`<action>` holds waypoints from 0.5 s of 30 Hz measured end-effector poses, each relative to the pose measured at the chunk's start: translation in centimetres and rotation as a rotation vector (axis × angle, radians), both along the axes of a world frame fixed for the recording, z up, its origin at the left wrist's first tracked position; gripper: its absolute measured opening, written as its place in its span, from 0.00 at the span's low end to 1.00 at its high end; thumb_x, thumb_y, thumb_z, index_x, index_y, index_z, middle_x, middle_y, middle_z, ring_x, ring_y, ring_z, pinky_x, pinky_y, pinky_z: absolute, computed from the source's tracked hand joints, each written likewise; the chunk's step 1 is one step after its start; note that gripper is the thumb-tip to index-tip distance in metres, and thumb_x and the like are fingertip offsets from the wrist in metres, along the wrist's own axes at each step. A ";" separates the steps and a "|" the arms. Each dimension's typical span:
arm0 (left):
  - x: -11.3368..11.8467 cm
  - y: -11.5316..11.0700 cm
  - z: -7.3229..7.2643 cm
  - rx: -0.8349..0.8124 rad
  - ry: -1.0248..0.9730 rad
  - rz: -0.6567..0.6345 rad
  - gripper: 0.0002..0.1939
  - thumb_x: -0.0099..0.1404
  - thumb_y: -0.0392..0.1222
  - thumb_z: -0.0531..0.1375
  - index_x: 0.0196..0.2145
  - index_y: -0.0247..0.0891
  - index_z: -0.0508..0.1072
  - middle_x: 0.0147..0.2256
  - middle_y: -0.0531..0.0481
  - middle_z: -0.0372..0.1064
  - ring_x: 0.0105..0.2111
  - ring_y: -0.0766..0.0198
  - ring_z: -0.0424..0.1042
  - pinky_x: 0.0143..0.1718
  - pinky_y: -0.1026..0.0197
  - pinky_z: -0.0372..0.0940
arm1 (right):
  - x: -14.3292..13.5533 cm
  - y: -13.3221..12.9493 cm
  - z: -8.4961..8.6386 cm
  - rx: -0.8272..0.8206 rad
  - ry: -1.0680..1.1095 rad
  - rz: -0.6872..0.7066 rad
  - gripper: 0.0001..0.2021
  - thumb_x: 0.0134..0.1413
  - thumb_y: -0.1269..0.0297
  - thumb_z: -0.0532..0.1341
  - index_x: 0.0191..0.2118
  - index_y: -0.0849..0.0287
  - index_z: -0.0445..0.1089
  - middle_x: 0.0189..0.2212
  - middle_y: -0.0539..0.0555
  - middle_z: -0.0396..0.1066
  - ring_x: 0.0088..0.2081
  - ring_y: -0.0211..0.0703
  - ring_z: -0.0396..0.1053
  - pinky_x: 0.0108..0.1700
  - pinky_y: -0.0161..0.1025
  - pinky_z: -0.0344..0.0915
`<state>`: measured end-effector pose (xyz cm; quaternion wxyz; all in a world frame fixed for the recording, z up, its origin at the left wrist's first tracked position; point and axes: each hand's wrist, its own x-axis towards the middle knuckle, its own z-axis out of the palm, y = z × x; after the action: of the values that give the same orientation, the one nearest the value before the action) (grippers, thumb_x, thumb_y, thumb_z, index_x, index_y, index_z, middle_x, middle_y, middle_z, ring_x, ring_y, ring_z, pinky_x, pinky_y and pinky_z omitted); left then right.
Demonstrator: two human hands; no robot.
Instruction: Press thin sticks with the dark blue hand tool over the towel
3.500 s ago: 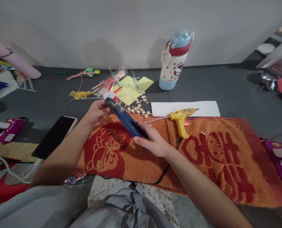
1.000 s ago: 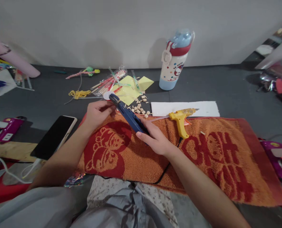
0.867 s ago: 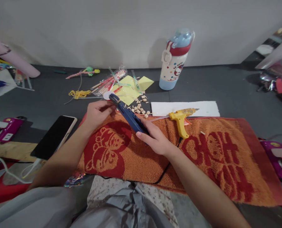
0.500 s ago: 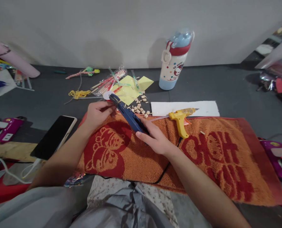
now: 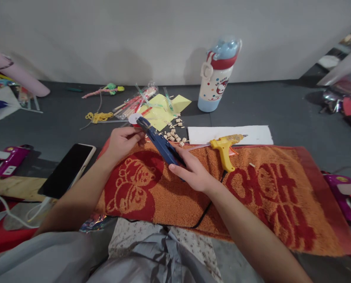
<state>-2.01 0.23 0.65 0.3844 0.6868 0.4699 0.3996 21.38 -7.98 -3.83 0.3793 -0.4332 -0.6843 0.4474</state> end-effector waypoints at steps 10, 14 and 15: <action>-0.1 0.1 0.1 0.005 0.051 -0.022 0.13 0.60 0.44 0.61 0.22 0.34 0.73 0.20 0.50 0.72 0.19 0.68 0.70 0.24 0.66 0.66 | 0.0 0.0 0.1 0.005 0.006 0.002 0.32 0.58 0.44 0.58 0.64 0.55 0.59 0.63 0.60 0.62 0.62 0.57 0.62 0.63 0.55 0.57; -0.1 0.1 0.0 0.010 0.046 -0.025 0.13 0.60 0.44 0.61 0.22 0.34 0.73 0.20 0.50 0.72 0.19 0.68 0.70 0.24 0.66 0.66 | 0.0 0.0 0.1 0.003 -0.001 0.002 0.32 0.58 0.44 0.58 0.64 0.55 0.60 0.63 0.60 0.63 0.62 0.57 0.62 0.63 0.55 0.57; -0.1 0.1 0.0 0.011 0.051 -0.024 0.13 0.61 0.44 0.60 0.22 0.34 0.73 0.20 0.50 0.72 0.19 0.68 0.70 0.24 0.67 0.65 | 0.0 0.0 0.1 0.004 0.000 0.005 0.33 0.58 0.44 0.58 0.64 0.55 0.60 0.63 0.60 0.62 0.62 0.57 0.62 0.63 0.55 0.57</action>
<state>-2.06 0.29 0.69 0.3735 0.7044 0.4690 0.3799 21.38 -7.96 -3.77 0.3791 -0.4309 -0.6862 0.4470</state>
